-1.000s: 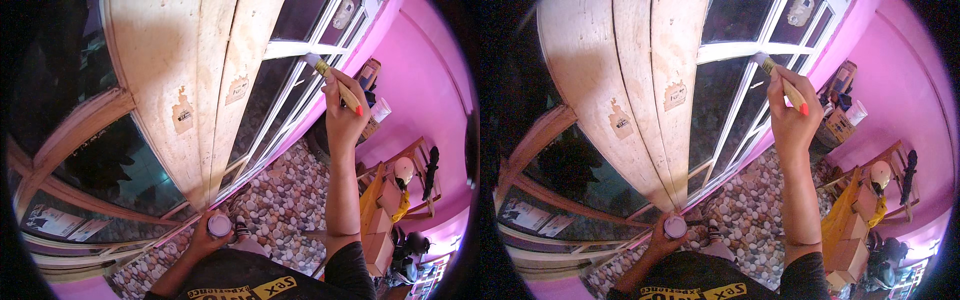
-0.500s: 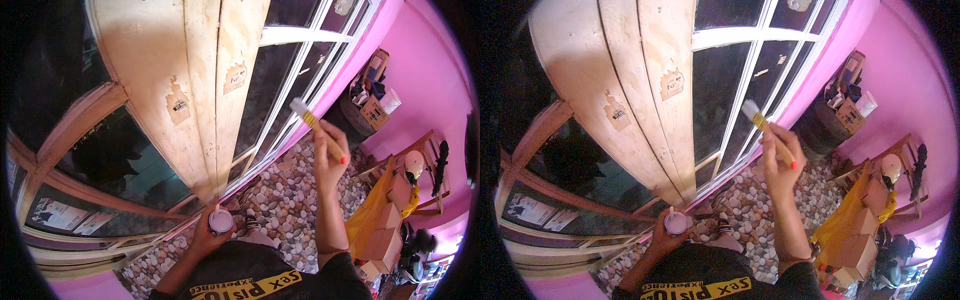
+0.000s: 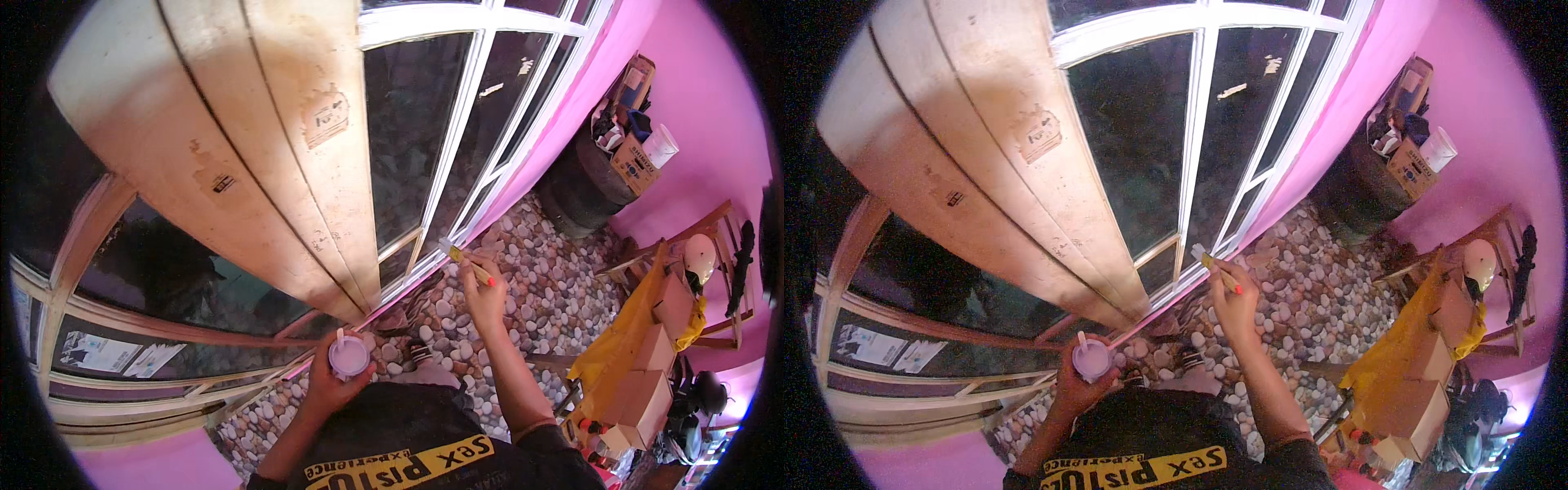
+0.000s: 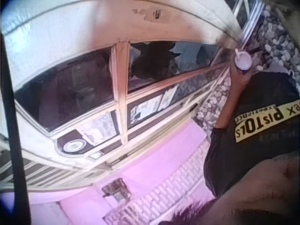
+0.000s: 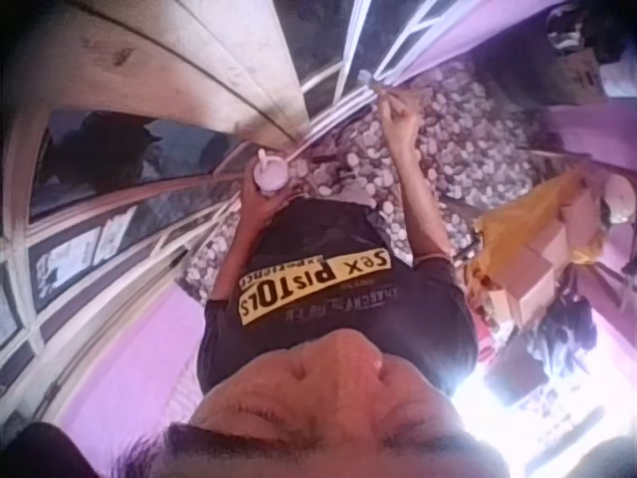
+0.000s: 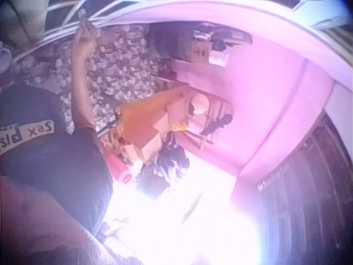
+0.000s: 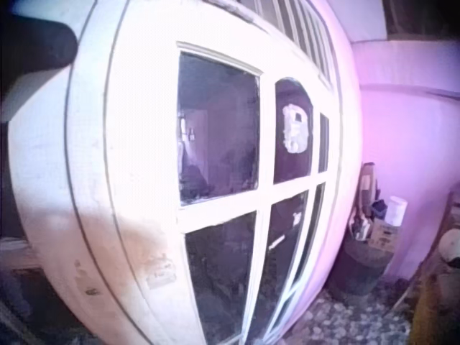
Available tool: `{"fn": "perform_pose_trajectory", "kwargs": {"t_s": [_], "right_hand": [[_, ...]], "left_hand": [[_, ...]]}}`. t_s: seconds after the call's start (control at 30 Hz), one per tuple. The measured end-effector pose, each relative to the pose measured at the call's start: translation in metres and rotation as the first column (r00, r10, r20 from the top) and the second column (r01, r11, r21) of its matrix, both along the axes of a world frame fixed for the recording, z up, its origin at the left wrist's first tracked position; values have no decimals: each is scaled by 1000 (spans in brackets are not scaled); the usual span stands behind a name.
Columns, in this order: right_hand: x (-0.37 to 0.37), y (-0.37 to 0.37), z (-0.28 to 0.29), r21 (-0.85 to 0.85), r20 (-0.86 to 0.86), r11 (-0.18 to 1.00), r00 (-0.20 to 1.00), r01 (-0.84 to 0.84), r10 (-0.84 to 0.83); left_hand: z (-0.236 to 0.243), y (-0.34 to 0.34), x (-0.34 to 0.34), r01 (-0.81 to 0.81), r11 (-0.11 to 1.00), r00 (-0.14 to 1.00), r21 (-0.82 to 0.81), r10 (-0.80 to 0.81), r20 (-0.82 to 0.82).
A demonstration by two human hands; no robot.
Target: The person paints a white wooden frame around a glass door using a brush, dipping the brush into a small container of white paint throughout the process.
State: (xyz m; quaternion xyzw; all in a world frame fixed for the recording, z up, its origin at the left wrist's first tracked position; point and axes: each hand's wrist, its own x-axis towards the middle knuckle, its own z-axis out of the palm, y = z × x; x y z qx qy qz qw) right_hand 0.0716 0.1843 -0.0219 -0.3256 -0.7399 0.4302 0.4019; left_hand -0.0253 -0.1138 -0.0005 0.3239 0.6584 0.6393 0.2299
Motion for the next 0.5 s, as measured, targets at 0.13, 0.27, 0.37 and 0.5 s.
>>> {"fn": "perform_pose_trajectory", "kwargs": {"t_s": [0.13,0.27,0.37,0.5], "right_hand": [[-14,16,-15,306,29,948,996,-89,84],[-27,23,-32,243,33,962,992,-128,124],[-35,31,-45,226,43,964,990,-142,136],[-38,31,-54,-48,-19,984,986,-169,169]], "left_hand": [[0,15,7,-29,999,1000,43,30,-9],[6,28,15,-46,999,999,22,46,-8],[10,33,19,-73,997,997,-1,73,0],[3,35,20,-119,993,988,6,119,-95]]}}
